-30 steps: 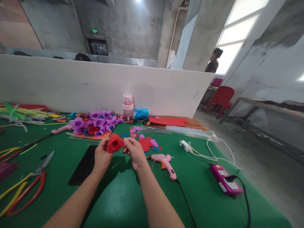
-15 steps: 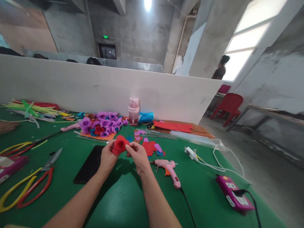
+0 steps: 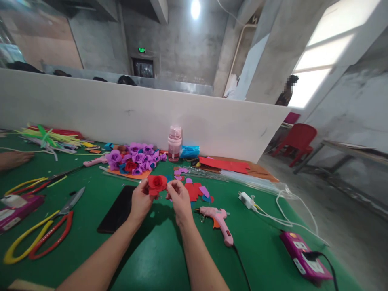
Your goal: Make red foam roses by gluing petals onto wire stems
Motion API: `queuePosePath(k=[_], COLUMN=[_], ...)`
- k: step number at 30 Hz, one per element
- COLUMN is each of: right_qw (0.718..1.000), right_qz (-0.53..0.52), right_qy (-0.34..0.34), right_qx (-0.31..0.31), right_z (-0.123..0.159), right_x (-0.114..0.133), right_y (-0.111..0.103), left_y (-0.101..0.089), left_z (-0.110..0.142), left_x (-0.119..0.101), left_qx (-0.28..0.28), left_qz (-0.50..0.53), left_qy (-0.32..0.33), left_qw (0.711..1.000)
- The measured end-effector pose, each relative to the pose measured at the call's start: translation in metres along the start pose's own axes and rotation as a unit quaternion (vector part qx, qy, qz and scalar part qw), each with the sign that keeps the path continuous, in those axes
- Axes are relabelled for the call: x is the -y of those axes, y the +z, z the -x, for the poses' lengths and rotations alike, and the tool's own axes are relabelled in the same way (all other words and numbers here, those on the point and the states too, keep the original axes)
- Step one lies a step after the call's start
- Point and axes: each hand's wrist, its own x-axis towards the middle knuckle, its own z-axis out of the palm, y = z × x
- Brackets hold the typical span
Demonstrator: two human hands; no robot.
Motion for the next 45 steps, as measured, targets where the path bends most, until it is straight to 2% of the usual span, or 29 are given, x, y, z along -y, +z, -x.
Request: queuePosePath(k=[6,11,17,22,25,28,30,33,39,45], right_qw=[0.991,0.979,0.979,0.98,0.978,0.986,0.994,0.991,0.998,0.997], right_qz=[-0.066,-0.126,-0.161,-0.169,-0.18,-0.144,-0.096,-0.029,-0.02,-0.055], right_qy=[0.103,0.146,0.125,0.108,0.104,0.081,0.015,-0.072,-0.017,0.059], right_qx=[0.053,0.068,0.029,0.007,-0.001,0.0,-0.048,-0.113,-0.058,-0.022], right_z=[0.001,0.003,-0.001,-0.004,-0.003,-0.004,-0.004,-0.004,0.004,0.008], right_x=[-0.001,0.0,0.003,0.008,0.01,0.01,0.009,0.006,0.002,0.003], right_y=[0.001,0.002,-0.004,-0.008,-0.008,-0.006,-0.006,-0.005,0.007,0.014], left_y=[0.001,0.0,0.002,0.002,0.0,-0.001,-0.001,-0.001,-0.002,0.001], left_z=[-0.002,-0.002,-0.004,-0.005,-0.004,-0.005,-0.006,-0.008,-0.008,-0.004], left_x=[0.003,0.007,0.004,0.001,0.003,0.005,0.006,0.006,0.005,0.003], left_qx=[-0.019,-0.002,0.048,0.103,0.084,0.056,0.04,0.014,-0.029,-0.028], left_qz=[0.027,0.023,0.028,0.088,0.086,0.083,0.089,0.089,0.045,0.054], left_qy=[-0.01,-0.007,0.008,-0.027,-0.027,-0.019,-0.024,-0.026,0.022,0.029], left_qw=[0.999,1.0,0.998,0.99,0.992,0.995,0.995,0.996,0.998,0.998])
